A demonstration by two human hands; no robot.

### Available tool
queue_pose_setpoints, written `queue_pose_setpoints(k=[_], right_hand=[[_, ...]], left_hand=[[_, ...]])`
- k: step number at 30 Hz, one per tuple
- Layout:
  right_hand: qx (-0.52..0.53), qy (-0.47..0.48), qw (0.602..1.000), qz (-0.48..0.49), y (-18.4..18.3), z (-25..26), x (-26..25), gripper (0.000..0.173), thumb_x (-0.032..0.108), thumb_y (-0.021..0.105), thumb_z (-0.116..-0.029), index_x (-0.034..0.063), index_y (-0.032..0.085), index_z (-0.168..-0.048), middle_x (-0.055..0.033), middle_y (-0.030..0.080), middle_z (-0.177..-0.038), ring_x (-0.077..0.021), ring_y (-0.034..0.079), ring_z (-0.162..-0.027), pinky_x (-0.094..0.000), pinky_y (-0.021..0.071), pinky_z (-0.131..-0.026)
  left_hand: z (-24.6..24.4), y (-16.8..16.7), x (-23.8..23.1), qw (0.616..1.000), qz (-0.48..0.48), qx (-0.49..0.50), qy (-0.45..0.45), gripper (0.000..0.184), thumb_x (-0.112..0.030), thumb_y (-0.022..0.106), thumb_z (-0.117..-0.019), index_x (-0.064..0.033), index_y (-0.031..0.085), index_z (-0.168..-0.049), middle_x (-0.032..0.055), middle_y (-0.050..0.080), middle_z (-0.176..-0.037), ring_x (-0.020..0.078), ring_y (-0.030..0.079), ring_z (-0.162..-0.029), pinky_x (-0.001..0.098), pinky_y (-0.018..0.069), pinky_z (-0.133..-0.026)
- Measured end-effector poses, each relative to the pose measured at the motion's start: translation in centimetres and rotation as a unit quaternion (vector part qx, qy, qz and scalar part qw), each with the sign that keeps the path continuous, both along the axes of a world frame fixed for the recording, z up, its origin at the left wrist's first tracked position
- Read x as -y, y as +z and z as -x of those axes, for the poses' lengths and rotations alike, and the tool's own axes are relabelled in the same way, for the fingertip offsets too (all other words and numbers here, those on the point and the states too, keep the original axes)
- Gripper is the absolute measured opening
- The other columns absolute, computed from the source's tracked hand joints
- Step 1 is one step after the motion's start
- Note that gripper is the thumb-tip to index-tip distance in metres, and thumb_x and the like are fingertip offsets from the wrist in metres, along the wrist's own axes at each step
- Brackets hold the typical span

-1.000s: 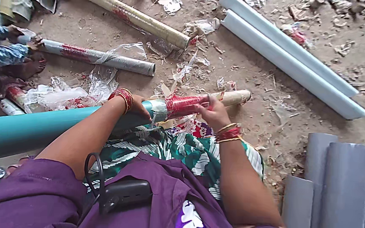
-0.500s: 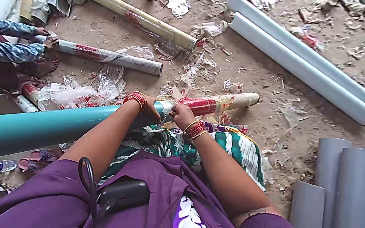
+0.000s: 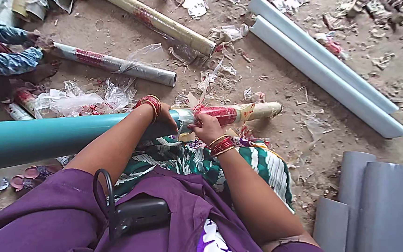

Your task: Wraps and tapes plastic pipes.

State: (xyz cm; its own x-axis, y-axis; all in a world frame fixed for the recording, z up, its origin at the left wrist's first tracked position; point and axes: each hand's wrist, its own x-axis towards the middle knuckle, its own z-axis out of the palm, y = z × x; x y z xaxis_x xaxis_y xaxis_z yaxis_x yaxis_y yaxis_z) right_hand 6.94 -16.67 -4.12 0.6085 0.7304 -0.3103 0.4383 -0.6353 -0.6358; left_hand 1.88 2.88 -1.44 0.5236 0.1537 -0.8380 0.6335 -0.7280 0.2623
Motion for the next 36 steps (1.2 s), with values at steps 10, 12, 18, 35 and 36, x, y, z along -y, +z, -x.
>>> queue_pose_setpoints(k=[10,12,18,35,36], right_hand=[[0.051,-0.008,0.974,-0.219,-3.2,1.2,-2.3,0.020,-0.005,0.077,-0.0810,-0.0073,0.074,-0.101,-0.0245,0.069,-0.112,-0.0349,0.068,-0.105,-0.0485,0.0551,-0.093],[0.056,-0.003,0.971,-0.233,-3.5,1.1,-2.4,0.019,-0.006,0.075,-0.0808,-0.0081,0.074,-0.099,-0.0247,0.069,-0.110,-0.0346,0.069,-0.104,-0.0469,0.0554,-0.093],[0.015,0.050,0.987,-0.154,-2.8,0.1,-2.8,0.015,-0.006,0.063,-0.0923,-0.0111,0.069,-0.106,-0.0268,0.066,-0.111,-0.0368,0.066,-0.105,-0.0474,0.0530,-0.095],[0.019,0.051,0.976,-0.209,-3.5,-0.2,-2.3,0.017,0.003,0.069,-0.0927,-0.0107,0.069,-0.103,-0.0278,0.068,-0.109,-0.0376,0.067,-0.103,-0.0483,0.0526,-0.095],[0.018,0.043,0.978,-0.202,-3.4,0.1,-2.4,0.017,0.004,0.070,-0.0927,-0.0109,0.069,-0.102,-0.0278,0.068,-0.109,-0.0375,0.067,-0.103,-0.0479,0.0528,-0.094]], left_hand=[[-0.2,0.0,-0.5,1.000,0.006,-0.003,-0.016,0.073,-0.034,0.084,-0.0870,0.0054,0.052,-0.140,0.0273,0.061,-0.131,0.0401,0.058,-0.123,0.0599,0.0436,-0.105],[-0.1,-1.5,-1.5,0.999,-0.005,0.006,-0.033,0.074,-0.038,0.085,-0.0846,-0.0001,0.055,-0.140,0.0245,0.063,-0.129,0.0384,0.060,-0.121,0.0607,0.0451,-0.101],[-0.2,0.3,-0.4,1.000,0.006,-0.020,-0.007,0.073,-0.036,0.084,-0.0859,0.0034,0.053,-0.139,0.0249,0.064,-0.126,0.0369,0.061,-0.120,0.0577,0.0464,-0.102],[-0.3,-2.9,-2.1,0.998,-0.035,-0.005,-0.043,0.076,-0.044,0.087,-0.0793,-0.0104,0.056,-0.141,0.0157,0.068,-0.122,0.0306,0.064,-0.115,0.0567,0.0494,-0.096],[-0.3,-2.9,-2.1,0.998,-0.035,-0.007,-0.046,0.077,-0.043,0.086,-0.0802,-0.0099,0.055,-0.142,0.0169,0.067,-0.124,0.0317,0.063,-0.117,0.0579,0.0487,-0.097]])
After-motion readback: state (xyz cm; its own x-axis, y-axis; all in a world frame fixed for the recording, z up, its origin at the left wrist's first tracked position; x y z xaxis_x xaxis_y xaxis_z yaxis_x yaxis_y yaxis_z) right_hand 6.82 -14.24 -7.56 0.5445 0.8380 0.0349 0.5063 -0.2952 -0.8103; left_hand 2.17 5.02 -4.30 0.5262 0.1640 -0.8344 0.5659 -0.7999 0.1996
